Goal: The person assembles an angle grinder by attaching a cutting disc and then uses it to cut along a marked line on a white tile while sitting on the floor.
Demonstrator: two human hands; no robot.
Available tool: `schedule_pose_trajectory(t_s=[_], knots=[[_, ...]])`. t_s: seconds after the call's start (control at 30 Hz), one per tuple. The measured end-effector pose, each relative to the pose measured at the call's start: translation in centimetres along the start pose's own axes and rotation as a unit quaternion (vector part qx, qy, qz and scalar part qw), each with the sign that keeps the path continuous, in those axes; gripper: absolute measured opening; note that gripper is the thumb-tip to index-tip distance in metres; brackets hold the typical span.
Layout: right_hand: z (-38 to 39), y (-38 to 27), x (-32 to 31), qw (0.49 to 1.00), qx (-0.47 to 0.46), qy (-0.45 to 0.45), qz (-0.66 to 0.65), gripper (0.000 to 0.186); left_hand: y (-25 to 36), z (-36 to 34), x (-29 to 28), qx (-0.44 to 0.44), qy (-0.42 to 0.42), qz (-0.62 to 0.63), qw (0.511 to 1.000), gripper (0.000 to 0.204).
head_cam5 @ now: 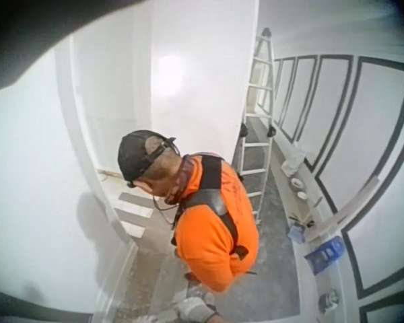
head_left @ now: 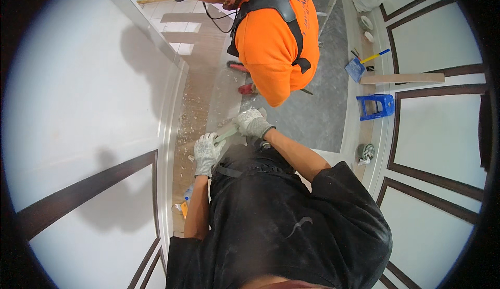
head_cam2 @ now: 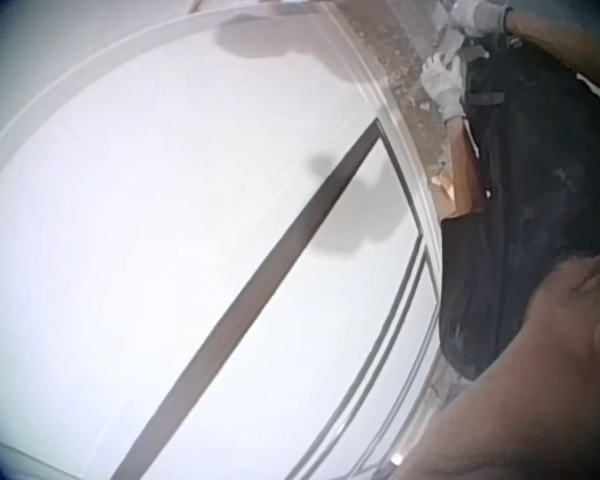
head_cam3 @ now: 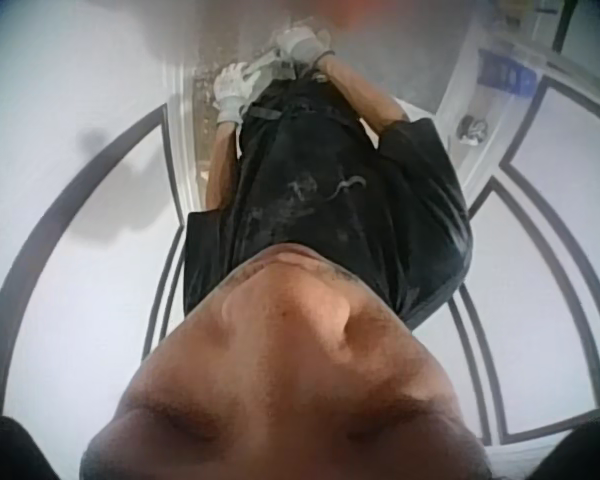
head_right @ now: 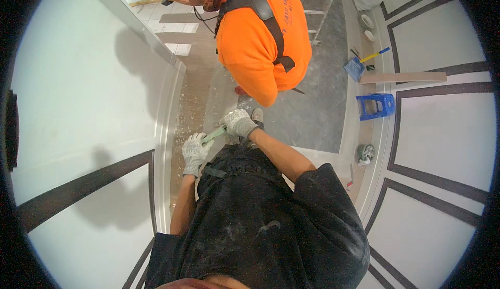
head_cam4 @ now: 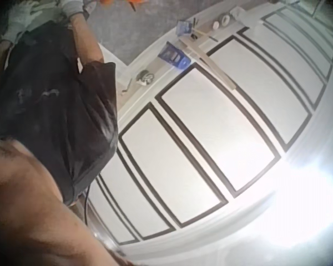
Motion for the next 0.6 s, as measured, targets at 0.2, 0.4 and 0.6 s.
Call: schedule_pose_trajectory(t_s=[0.2,0.4,0.6], knots=[[-0.5,0.0,0.4,1.0,0.004,0.005,0.025,0.039,-0.4,0.0,0.3,0.002,0.001,0.0,1.0,0.047],[-0.1,-0.6,-0.1,1.0,0.009,-0.006,0.017,0.036,-0.7,0.2,0.8,0.007,0.018,0.004,1.0,0.044],[0.8,-0.9,-0.2,0.998,-0.009,0.062,0.023,0.028,-0.8,0.3,0.9,0.01,0.014,0.004,1.0,0.047]])
Point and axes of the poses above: each hand's wrist, its own z-axis away from the middle knuckle, its own x-axis out of the palm, y = z × x, the point moved 2 cm from there along -z, towards the middle knuckle, and after that the axes turned 3 degrees about x, right-handed, at the moved point
